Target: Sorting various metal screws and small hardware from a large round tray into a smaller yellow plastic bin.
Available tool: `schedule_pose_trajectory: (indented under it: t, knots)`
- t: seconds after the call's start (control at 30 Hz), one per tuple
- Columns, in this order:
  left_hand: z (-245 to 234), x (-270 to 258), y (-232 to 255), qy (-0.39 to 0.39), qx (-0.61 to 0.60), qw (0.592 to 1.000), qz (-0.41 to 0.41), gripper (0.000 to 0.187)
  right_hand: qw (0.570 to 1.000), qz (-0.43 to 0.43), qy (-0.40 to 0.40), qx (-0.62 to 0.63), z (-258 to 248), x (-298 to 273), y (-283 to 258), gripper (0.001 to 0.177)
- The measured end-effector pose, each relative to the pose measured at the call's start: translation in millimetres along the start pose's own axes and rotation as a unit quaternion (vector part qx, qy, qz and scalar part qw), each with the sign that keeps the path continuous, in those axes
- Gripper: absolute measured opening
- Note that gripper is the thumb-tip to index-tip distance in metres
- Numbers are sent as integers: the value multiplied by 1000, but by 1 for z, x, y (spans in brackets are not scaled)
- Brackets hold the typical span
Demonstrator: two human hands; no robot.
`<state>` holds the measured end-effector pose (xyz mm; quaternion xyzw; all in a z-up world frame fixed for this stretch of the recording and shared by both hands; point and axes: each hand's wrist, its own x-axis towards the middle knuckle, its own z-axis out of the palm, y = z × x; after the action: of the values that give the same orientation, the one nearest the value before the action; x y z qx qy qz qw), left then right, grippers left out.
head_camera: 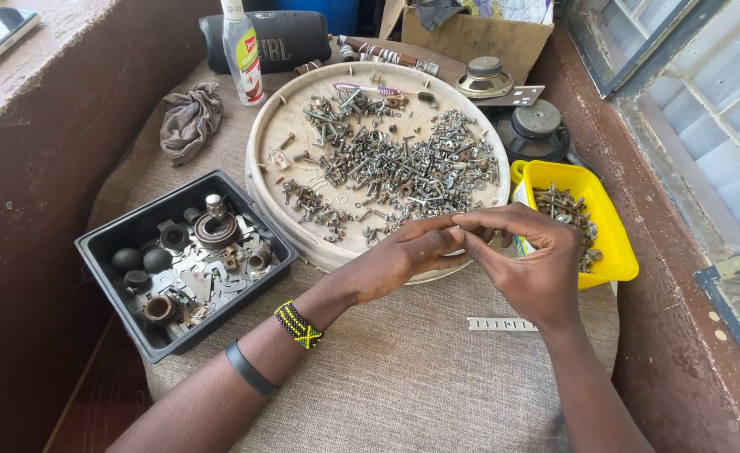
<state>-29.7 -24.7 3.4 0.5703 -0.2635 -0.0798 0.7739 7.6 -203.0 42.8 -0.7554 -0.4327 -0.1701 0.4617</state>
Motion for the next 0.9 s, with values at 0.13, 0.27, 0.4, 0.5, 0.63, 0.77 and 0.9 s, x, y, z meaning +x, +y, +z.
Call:
schedule_pose_trajectory:
  t: [0.13, 0.27, 0.4, 0.5, 0.63, 0.77, 0.9]
  knots:
    - [-5, 3, -6, -21, 76, 997, 16, 53, 1000, 16, 15, -19, -11, -6, 5, 16]
    - [-14, 6, -16, 29, 150, 988, 31, 52, 988, 63, 68, -125, -51, -15, 34, 8]
    - [-22, 7, -7, 181, 164, 968, 54, 52, 967, 116, 65, -217, -95, -22, 50, 8]
    - [-32, 10, -2, 318, 115, 936, 94, 45, 953, 145, 36, -262, -110, -25, 54, 14]
    - [-46, 3, 12, 405, -1, 903, 141, 37, 944, 112, 38, -307, -95, -13, 52, 12]
    - [-53, 3, 18, 472, -37, 850, 232, 27, 973, -2, -59, -223, -44, 23, 27, 25]
    - [-47, 5, 15, 509, 50, 827, 233, 36, 963, 23, -254, -86, 16, 63, -13, 30]
